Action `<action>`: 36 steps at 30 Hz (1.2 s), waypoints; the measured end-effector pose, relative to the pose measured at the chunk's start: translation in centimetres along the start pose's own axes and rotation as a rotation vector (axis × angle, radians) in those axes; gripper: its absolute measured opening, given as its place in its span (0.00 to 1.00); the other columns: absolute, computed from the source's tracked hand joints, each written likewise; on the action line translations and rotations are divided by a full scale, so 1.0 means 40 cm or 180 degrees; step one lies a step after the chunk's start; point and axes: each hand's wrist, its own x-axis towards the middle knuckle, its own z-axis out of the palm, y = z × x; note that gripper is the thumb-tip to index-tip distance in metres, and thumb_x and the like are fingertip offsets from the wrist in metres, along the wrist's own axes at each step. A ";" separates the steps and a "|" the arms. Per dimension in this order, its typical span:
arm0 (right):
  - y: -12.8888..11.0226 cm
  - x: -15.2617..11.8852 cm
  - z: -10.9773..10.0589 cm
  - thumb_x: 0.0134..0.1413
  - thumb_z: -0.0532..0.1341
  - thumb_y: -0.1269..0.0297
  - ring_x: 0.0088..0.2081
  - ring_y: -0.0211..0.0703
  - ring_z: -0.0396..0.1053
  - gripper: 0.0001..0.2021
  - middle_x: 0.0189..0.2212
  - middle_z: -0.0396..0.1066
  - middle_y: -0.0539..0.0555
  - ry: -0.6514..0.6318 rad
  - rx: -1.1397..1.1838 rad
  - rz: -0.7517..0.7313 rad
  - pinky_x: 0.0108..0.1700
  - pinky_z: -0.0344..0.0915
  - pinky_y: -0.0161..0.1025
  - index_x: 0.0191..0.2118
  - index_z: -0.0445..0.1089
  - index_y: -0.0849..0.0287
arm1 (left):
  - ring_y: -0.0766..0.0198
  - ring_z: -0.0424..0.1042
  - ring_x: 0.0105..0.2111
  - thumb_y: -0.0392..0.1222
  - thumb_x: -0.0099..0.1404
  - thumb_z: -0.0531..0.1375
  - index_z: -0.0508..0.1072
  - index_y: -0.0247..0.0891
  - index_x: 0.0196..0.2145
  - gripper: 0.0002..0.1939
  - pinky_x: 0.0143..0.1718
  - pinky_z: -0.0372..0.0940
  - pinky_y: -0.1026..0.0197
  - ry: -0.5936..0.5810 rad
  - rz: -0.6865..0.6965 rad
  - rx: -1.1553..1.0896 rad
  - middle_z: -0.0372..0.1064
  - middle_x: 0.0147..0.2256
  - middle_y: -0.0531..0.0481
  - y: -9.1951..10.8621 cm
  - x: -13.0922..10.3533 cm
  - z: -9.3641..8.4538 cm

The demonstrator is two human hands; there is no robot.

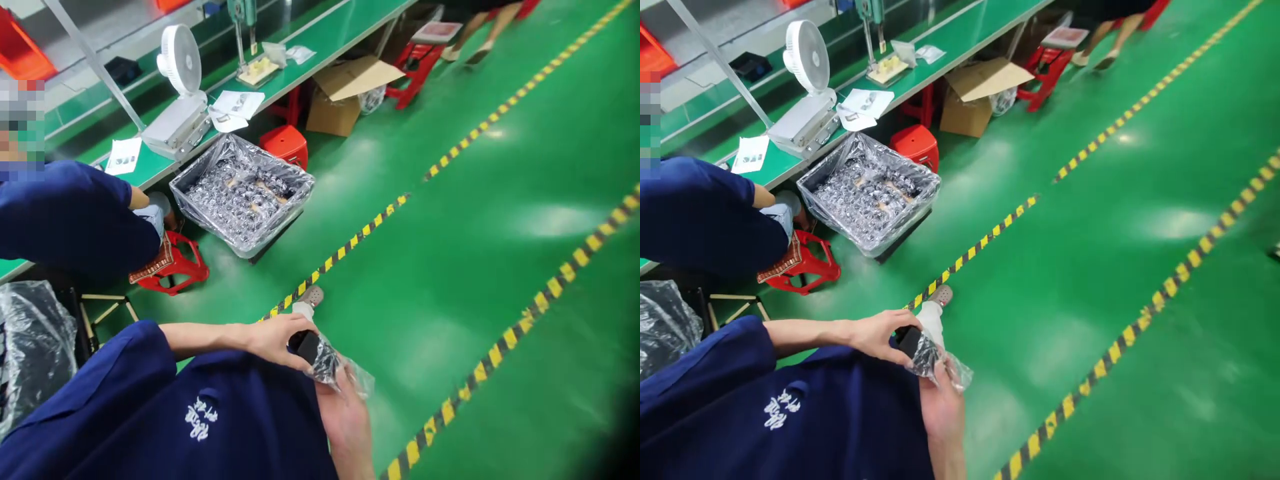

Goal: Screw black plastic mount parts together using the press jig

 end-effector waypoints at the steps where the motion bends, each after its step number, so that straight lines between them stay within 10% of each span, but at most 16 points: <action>1: -0.070 0.064 0.015 0.25 0.78 0.56 0.38 0.44 0.72 0.15 0.35 0.76 0.49 -0.0059 -0.0097 0.0054 0.40 0.72 0.37 0.26 0.78 0.49 | 0.56 0.72 0.45 0.50 0.52 0.70 0.70 0.36 0.50 0.30 0.49 0.67 0.57 0.0121 -0.0081 -0.0028 0.71 0.45 0.43 0.003 0.074 -0.018; 9: -0.607 0.469 0.210 0.26 0.77 0.56 0.31 0.40 0.69 0.19 0.34 0.76 0.53 -0.0664 -0.1165 0.0642 0.34 0.69 0.38 0.30 0.77 0.55 | 0.56 0.71 0.44 0.50 0.52 0.70 0.71 0.37 0.48 0.28 0.48 0.67 0.55 0.1387 -0.0717 -0.0641 0.73 0.44 0.44 0.102 0.545 -0.185; 15: -0.875 0.801 0.332 0.32 0.76 0.54 0.37 0.42 0.70 0.18 0.36 0.75 0.53 -0.0876 -0.1671 0.0700 0.40 0.68 0.38 0.31 0.76 0.55 | 0.57 0.72 0.42 0.51 0.51 0.70 0.71 0.36 0.47 0.28 0.47 0.68 0.56 0.1808 -0.0750 -0.1142 0.73 0.43 0.45 0.051 0.910 -0.326; 23: -1.190 1.205 0.623 0.36 0.75 0.56 0.40 0.41 0.70 0.15 0.37 0.75 0.50 -0.0828 -0.1812 0.0689 0.43 0.67 0.38 0.33 0.76 0.54 | 0.58 0.72 0.41 0.50 0.50 0.71 0.72 0.36 0.46 0.28 0.46 0.68 0.57 0.2074 -0.0723 -0.1618 0.73 0.42 0.45 -0.023 1.372 -0.662; 29: -1.303 1.421 0.898 0.30 0.76 0.57 0.37 0.40 0.69 0.15 0.34 0.74 0.49 -0.1260 -0.2403 0.0582 0.40 0.66 0.37 0.29 0.76 0.54 | 0.56 0.71 0.48 0.48 0.49 0.71 0.70 0.34 0.45 0.29 0.51 0.65 0.56 0.2834 -0.0621 -0.2186 0.69 0.51 0.41 -0.015 1.520 -0.882; 36: -1.294 1.671 1.186 0.31 0.75 0.54 0.37 0.43 0.70 0.18 0.34 0.76 0.51 -0.2417 -0.2965 0.1742 0.39 0.66 0.37 0.32 0.77 0.55 | 0.60 0.72 0.40 0.51 0.47 0.71 0.72 0.36 0.42 0.27 0.44 0.67 0.59 0.4278 -0.1470 -0.2186 0.74 0.41 0.46 -0.064 1.628 -1.051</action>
